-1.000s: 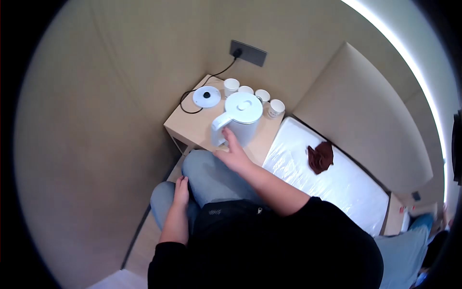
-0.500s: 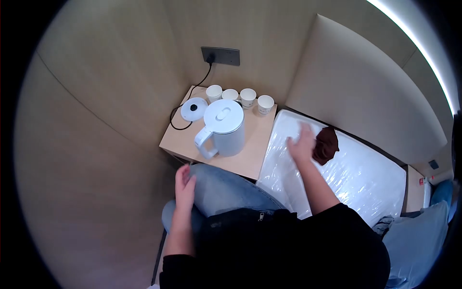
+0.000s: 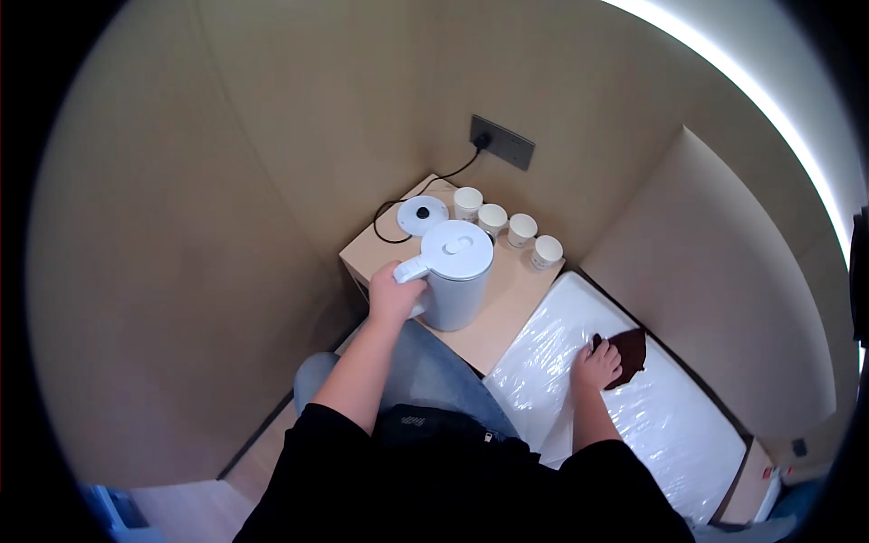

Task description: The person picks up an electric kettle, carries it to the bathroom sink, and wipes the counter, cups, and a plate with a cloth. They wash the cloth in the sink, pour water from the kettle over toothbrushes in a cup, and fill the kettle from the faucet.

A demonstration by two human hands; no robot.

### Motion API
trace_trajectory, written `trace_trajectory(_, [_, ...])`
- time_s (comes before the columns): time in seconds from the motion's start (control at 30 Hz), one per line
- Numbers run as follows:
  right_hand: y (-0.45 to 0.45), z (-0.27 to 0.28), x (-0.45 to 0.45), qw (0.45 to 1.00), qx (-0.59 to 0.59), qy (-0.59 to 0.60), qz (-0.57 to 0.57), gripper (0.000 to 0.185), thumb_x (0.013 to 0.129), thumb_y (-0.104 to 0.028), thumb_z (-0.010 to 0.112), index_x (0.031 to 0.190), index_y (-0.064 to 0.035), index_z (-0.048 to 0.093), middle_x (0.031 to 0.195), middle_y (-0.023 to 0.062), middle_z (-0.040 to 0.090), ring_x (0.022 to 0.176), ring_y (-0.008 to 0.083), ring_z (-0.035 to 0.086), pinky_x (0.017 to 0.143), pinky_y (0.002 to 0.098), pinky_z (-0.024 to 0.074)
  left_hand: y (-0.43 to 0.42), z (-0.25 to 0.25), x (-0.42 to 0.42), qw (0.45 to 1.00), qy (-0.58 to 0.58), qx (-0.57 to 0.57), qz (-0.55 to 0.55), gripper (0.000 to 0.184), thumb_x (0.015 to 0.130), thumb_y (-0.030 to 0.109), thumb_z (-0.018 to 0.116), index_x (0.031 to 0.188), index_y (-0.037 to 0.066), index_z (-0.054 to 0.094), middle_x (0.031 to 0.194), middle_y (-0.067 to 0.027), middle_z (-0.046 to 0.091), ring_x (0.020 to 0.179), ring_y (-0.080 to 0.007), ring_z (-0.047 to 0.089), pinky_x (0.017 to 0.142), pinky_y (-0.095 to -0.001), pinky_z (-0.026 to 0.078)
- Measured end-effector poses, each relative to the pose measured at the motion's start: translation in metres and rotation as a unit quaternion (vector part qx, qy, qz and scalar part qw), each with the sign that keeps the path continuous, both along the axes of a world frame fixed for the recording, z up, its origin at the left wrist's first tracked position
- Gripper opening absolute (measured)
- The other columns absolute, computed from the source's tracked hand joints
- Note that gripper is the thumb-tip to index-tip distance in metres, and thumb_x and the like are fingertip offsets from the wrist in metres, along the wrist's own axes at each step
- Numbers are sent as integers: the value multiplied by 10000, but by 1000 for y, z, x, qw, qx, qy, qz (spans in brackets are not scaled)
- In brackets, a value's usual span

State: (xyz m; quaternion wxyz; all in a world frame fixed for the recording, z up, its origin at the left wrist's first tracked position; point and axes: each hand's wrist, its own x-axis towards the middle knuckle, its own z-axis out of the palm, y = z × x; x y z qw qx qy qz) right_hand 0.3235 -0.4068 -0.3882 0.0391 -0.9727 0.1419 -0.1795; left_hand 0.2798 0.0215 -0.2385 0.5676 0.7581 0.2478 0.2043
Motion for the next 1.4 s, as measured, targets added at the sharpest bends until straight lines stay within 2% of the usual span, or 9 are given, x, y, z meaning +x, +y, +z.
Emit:
trace_trajectory(0.17, [7,-3,-8,996,-58,-61,-7,411,898,-368,592,1204,-97,632,1199,89,610,1153,288,544,963,486,390,43,19,-60,989,-126,-51,64,199,693,3,785,868,0,690,805,-63,698,746,-158,659,696,-332,534])
trace_trajectory(0.4, [16,2,-10,995,-92,19,-22,335,911,-352,568,1163,-138,625,1123,58,618,1088,285,579,886,478,429,125,58,-196,942,-249,-53,220,241,657,-64,687,889,-7,659,832,-57,668,765,-159,649,698,-313,542])
trace_trajectory(0.57, [33,24,-6,990,5,108,-91,327,959,-292,521,1151,-53,634,1013,150,721,966,357,684,774,517,549,175,64,-304,916,-249,-8,315,224,607,-41,716,809,25,645,806,-34,664,733,-146,641,628,-295,513])
trace_trajectory(0.6, [-11,-33,24,975,147,-29,162,357,991,-283,481,1208,-40,628,1064,132,726,987,328,682,821,463,562,179,66,-321,918,-227,-10,326,203,618,-21,739,789,36,646,790,-30,665,723,-144,644,610,-303,512])
trace_trajectory(0.67, [114,-3,36,954,122,-56,269,354,990,-284,484,1201,-42,631,1059,131,726,982,327,682,817,462,562,189,75,-363,927,-151,43,341,163,655,24,774,752,55,648,747,-35,661,699,-146,647,593,-318,510])
trace_trajectory(0.83, [482,118,-35,750,195,61,629,345,986,-287,491,1182,-45,637,1045,129,727,971,324,683,806,461,561,189,154,-422,933,-3,52,356,132,698,119,768,773,71,671,717,-104,645,682,-231,660,636,-363,515])
trace_trajectory(0.93, [605,201,-107,607,186,170,754,340,984,-289,495,1171,-46,641,1037,127,728,964,323,684,800,460,561,178,213,-439,918,55,-12,393,185,685,104,810,829,62,702,757,-56,685,740,-144,654,691,-321,521])
trace_trajectory(1.13, [726,378,-249,365,96,303,875,330,979,-292,504,1149,-50,650,1021,124,729,950,319,685,787,459,560,136,351,-470,843,24,-85,530,275,637,185,827,850,59,707,803,-132,696,760,-288,681,716,-416,537])
trace_trajectory(1.4, [766,496,-439,190,-14,345,919,318,973,-297,515,1120,-55,660,999,119,730,931,315,686,771,457,559,55,429,-577,690,-80,-31,719,254,620,137,860,786,31,700,759,-118,687,708,-223,670,673,-361,517])
